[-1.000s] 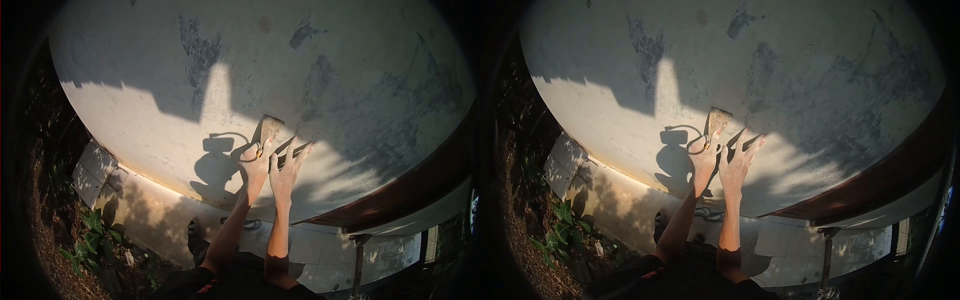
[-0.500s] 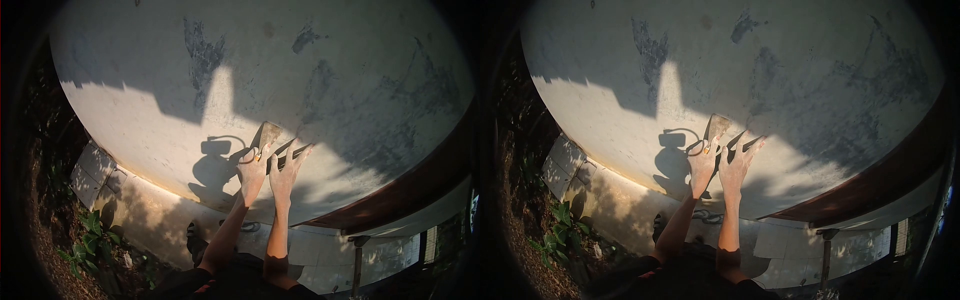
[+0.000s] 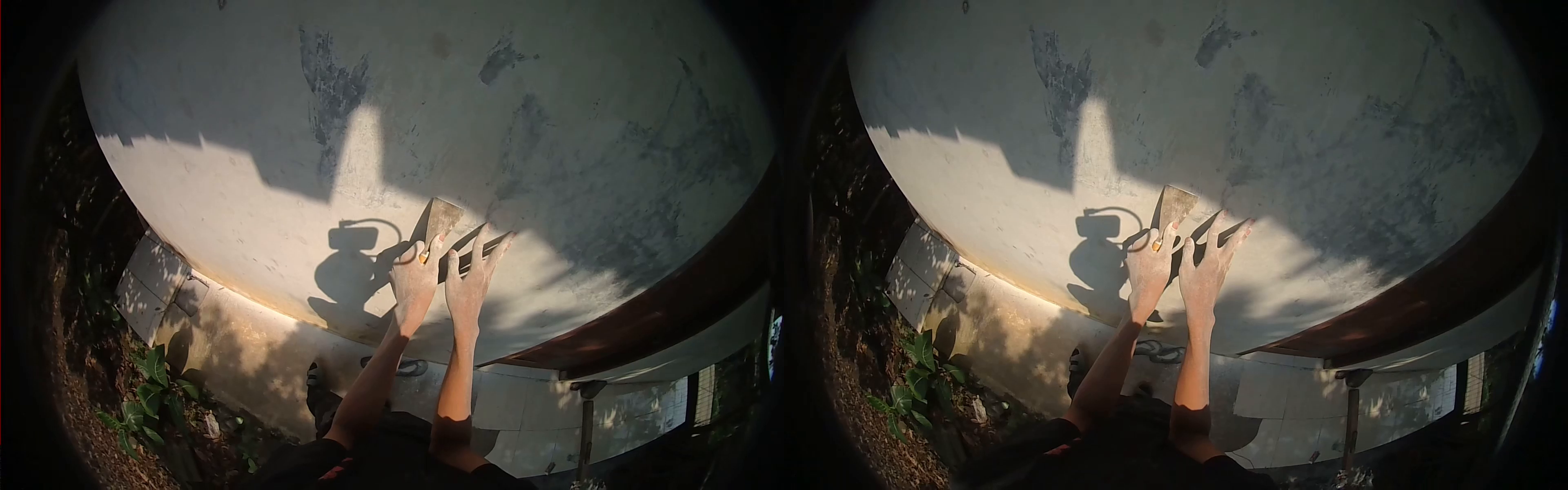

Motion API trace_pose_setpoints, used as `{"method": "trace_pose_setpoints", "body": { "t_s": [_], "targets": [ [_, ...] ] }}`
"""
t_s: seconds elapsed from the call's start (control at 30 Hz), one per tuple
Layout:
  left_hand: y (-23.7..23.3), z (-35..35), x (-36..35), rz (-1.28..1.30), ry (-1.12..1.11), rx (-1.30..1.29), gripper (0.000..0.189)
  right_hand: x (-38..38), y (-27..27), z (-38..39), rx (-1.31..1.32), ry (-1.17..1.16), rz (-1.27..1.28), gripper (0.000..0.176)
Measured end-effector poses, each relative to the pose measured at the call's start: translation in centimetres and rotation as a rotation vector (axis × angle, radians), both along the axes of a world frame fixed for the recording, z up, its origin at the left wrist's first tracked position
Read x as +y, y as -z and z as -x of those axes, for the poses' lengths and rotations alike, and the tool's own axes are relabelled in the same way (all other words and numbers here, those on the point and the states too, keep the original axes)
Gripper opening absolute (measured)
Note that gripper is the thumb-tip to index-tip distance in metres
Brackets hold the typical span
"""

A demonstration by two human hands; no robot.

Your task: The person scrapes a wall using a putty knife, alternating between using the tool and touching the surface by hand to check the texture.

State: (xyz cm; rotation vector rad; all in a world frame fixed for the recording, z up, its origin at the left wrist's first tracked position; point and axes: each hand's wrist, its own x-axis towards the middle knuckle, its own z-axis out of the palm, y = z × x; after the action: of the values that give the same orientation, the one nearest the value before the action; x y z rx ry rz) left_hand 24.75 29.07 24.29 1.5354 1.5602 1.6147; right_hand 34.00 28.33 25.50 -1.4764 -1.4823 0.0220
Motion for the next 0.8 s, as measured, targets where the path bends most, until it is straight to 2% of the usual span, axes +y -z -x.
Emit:
{"method": "trace_pose_setpoints", "body": {
  "t_s": [0.07,0.1,0.13,0.2,0.33,0.37,0.47,0.6,0.77,0.8],
  "targets": [
    [-0.1,0.3,-0.4,0.067,0.019,-0.025,0.044,-0.1,-0.1,-0.2,-0.011,0.009,0.005,0.076],
    [0.9,0.7,0.1,0.207,-0.029,0.027,0.046,-0.2,-0.2,-0.3,0.011,0.002,0.027,0.076],
    [2.0,0.8,0.2,0.205,-0.026,0.026,0.046,-0.3,-0.3,-0.4,0.034,-0.006,0.046,0.076],
    [1.3,1.3,-0.5,0.332,-0.051,0.053,0.048,-0.3,-0.3,-0.5,0.016,0.007,0.037,0.076],
    [0.0,-0.1,0.2,0.260,-0.016,-0.074,0.049,-0.1,-0.2,-0.5,0.000,0.020,0.015,0.075],
    [-1.1,-0.5,0.1,0.273,-0.063,0.058,0.048,-0.2,-0.1,-0.5,0.000,0.019,0.020,0.075],
    [-1.6,-0.6,-0.2,0.270,-0.034,0.008,0.048,-0.2,-0.2,-0.6,0.017,0.016,0.011,0.075],
    [1.1,0.8,-0.1,0.350,0.001,-0.011,0.050,-0.5,-0.4,-0.8,0.045,-0.015,0.019,0.074],
    [-0.4,-0.8,0.6,0.264,-0.097,0.035,0.049,-0.3,-0.1,-0.7,0.041,-0.014,0.015,0.075],
    [-1.1,-0.9,0.4,0.143,-0.090,0.077,0.052,-0.4,-0.2,-0.5,0.044,-0.007,0.027,0.075]
  ]
}}
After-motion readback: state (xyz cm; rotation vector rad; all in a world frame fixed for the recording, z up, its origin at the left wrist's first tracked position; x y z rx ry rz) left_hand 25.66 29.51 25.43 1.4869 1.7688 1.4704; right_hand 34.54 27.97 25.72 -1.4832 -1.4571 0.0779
